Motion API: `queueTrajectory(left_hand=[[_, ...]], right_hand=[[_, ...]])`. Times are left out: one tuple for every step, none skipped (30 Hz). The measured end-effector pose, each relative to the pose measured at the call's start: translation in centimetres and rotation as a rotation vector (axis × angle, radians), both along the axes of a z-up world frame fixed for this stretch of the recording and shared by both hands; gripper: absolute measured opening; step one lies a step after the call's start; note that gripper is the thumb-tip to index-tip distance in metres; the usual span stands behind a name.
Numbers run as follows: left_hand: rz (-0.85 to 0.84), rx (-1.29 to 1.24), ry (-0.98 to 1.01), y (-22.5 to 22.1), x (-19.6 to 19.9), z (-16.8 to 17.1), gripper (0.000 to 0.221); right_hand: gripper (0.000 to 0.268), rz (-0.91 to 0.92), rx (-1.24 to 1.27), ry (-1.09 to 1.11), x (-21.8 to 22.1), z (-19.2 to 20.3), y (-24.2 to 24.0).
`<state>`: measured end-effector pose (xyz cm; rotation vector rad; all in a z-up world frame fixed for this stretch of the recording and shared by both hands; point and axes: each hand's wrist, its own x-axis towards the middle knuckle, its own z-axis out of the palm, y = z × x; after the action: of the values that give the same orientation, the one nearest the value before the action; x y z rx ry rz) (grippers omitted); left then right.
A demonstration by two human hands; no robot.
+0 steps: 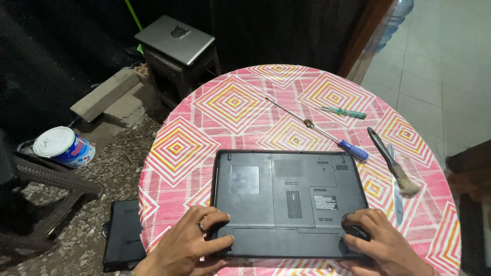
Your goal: Disassembling a laptop by removing screws from the back panel and extracting the battery.
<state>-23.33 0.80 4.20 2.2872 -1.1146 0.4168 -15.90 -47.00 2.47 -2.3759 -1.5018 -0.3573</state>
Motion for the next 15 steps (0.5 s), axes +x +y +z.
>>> queueTrajectory(left_hand=[[-0.057, 0.063, -0.024, 0.0, 0.5, 1.1, 0.031], [-0.056, 0.064, -0.023, -0.1, 0.7, 1.1, 0.031], [-0.071, 0.080, -0.044, -0.2, 1.0, 1.2, 0.034], [-0.085, 0.097, -0.066, -0.3, 1.2, 1.2, 0.037], [-0.080, 0.096, -0.067, -0.3, 1.2, 1.1, 0.037], [-0.077, 0.103, -0.051, -0.3, 1.1, 1.1, 0.038], [-0.072, 0.110, -0.037, -0.3, 1.1, 1.0, 0.038], [-0.067, 0.110, -0.039, -0.4, 1.1, 1.0, 0.038], [-0.059, 0.100, -0.036, -0.5, 1.1, 0.9, 0.039], [-0.051, 0.090, -0.034, -0.6, 1.2, 0.8, 0.041], [-0.047, 0.091, -0.032, -0.5, 1.1, 0.6, 0.041], [-0.039, 0.100, -0.025, -0.5, 1.1, 0.4, 0.039], [-0.032, 0.107, -0.015, -0.5, 0.9, 0.2, 0.038], [-0.029, 0.106, -0.008, -0.6, 0.6, 0.2, 0.038], [-0.018, 0.101, -0.026, -0.6, 0.7, 0.4, 0.039]], right_hand=[[0.049, 0.054, -0.047, 0.081, 0.4, 1.0, 0.4], [0.049, 0.055, -0.046, 0.082, 0.3, 0.6, 0.3], [0.046, 0.045, -0.046, 0.068, 0.4, 0.3, 0.2], [0.044, 0.036, -0.045, 0.054, 0.6, -0.1, 0.0], [0.044, 0.040, -0.046, 0.053, 0.5, 0.0, 0.1], [0.044, 0.025, -0.024, 0.049, 0.4, 0.0, 0.1], [0.044, 0.012, -0.002, 0.044, 0.3, 0.0, 0.2], [0.044, 0.017, -0.002, 0.042, 0.5, -0.1, 0.2], [0.044, 0.011, -0.007, 0.028, 0.6, -0.2, 0.3], [0.043, 0.004, -0.011, 0.013, 0.7, -0.4, 0.3], [0.043, 0.009, -0.010, 0.016, 0.7, -0.1, 0.5], [0.042, 0.019, -0.007, 0.019, 0.8, 0.2, 0.6], [0.042, 0.028, -0.005, 0.027, 0.6, 0.5, 0.7], [0.042, 0.031, -0.006, 0.034, 0.5, 0.5, 0.7], [0.043, 0.031, -0.011, 0.045, 0.6, 0.7, 0.8]])
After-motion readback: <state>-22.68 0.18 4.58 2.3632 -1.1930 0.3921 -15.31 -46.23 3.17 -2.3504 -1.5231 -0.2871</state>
